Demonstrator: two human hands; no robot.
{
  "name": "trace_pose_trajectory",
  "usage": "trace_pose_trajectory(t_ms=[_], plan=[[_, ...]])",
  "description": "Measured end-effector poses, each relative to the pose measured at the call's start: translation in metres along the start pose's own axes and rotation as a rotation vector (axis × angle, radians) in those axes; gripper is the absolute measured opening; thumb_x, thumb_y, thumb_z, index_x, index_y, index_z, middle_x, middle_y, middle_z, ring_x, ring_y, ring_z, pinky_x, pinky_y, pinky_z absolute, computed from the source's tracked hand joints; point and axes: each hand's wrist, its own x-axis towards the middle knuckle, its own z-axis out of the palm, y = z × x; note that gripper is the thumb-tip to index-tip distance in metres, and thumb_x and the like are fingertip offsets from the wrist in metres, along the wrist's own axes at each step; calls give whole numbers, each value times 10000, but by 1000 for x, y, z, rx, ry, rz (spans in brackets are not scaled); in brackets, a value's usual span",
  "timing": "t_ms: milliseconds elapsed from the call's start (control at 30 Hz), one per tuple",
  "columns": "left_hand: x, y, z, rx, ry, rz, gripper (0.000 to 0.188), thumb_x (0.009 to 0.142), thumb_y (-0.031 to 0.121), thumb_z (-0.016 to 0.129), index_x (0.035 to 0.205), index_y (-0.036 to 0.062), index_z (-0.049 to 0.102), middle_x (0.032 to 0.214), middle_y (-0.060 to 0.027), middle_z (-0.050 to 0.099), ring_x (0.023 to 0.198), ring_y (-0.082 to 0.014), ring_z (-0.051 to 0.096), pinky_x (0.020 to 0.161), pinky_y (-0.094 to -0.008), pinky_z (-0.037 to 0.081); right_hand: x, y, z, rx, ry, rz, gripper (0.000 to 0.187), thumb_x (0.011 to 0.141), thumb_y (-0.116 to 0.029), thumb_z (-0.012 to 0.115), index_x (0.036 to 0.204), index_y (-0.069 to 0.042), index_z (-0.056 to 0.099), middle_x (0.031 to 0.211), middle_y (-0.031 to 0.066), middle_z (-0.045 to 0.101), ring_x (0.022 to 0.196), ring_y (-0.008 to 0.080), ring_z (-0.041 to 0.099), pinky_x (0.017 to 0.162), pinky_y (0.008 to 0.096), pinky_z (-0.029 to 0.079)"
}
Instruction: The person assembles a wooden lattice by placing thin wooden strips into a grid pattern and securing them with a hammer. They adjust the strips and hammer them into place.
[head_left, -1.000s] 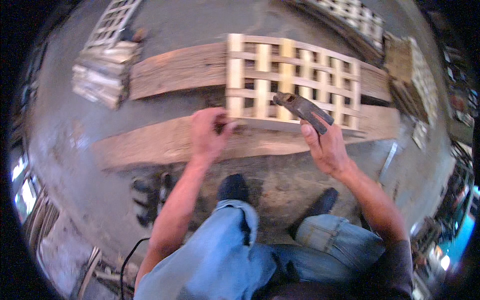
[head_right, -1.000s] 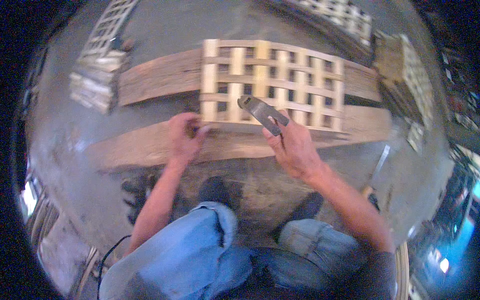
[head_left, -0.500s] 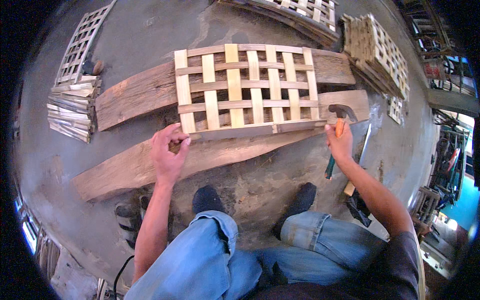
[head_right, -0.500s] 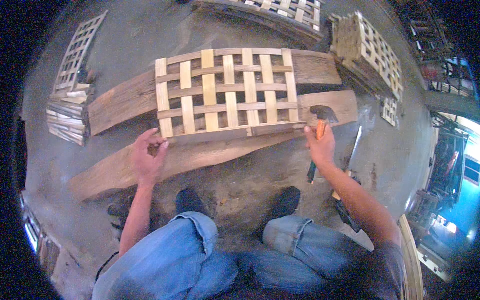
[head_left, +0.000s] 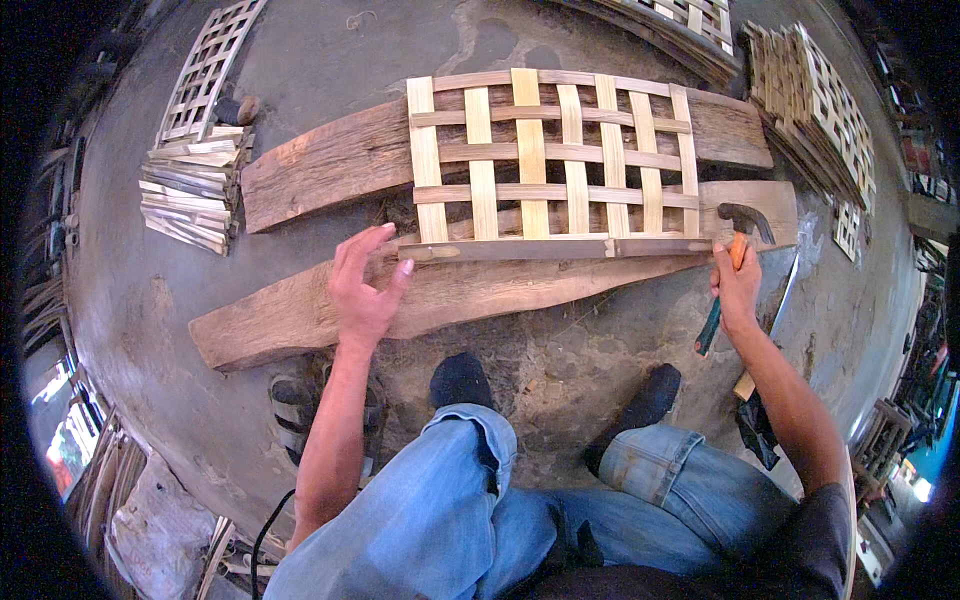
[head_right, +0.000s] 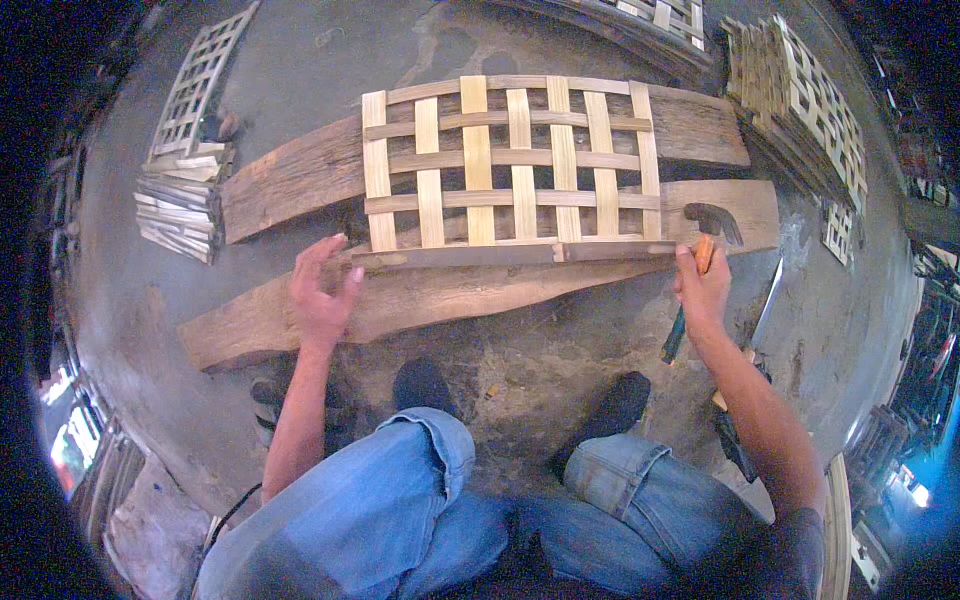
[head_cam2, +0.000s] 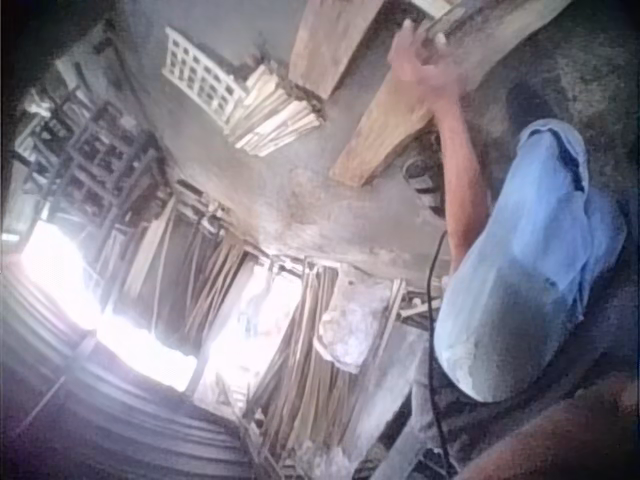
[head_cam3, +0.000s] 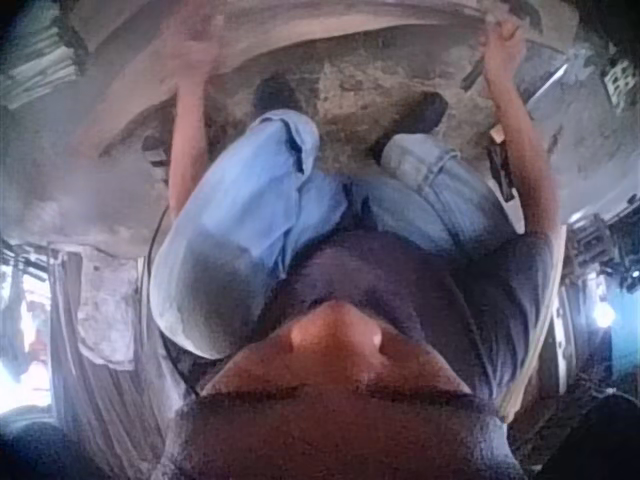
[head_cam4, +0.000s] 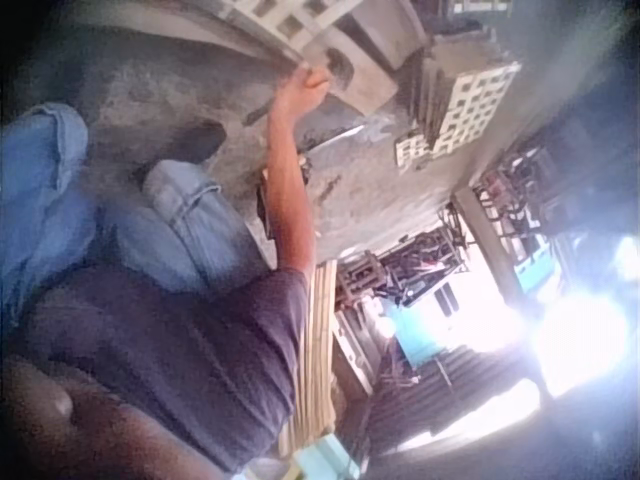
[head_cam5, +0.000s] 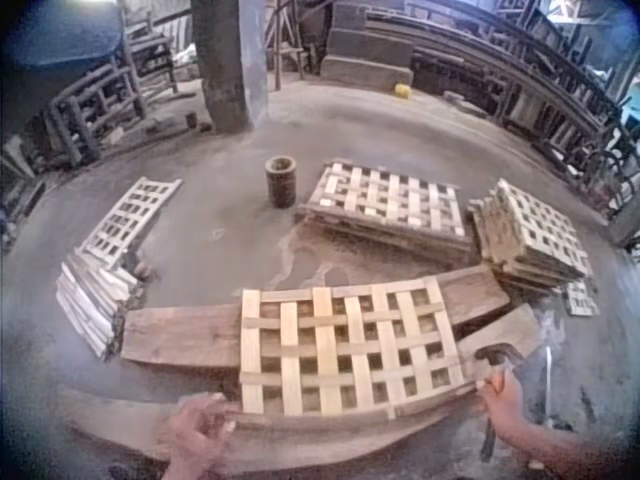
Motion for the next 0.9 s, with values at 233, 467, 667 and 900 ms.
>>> trace_pose_trajectory(t_ms=[233,467,667,900], plan=[[4,-2,-12,64,-86,0,355,750,119,769,1099,91,705,1102,-93,697,1049,-273,627,946,-381,488,0,9,-1,-54,35,-43,250,897,-180,705,919,-76,478,663,6,507,487,82,483,400,243,384],[4,-2,-14,78,-124,20,268,752,165,778,1004,97,717,1043,-74,712,1009,-271,636,888,-389,485,-2,6,1,5,0,6,210,914,-180,691,985,-78,522,712,-27,509,534,50,460,442,209,361],[3,-3,-12,108,-149,46,264,748,198,788,991,116,726,1042,-61,712,1011,-252,631,916,-390,443,0,2,0,-5,-3,13,211,918,-184,695,982,-74,526,709,-32,512,544,44,460,449,208,363],[3,0,-13,124,-153,39,260,755,220,786,988,121,726,1040,-54,711,1006,-249,627,923,-391,430,7,9,0,6,0,-36,243,906,-176,707,991,-55,515,689,-11,520,514,63,475,420,231,374]])
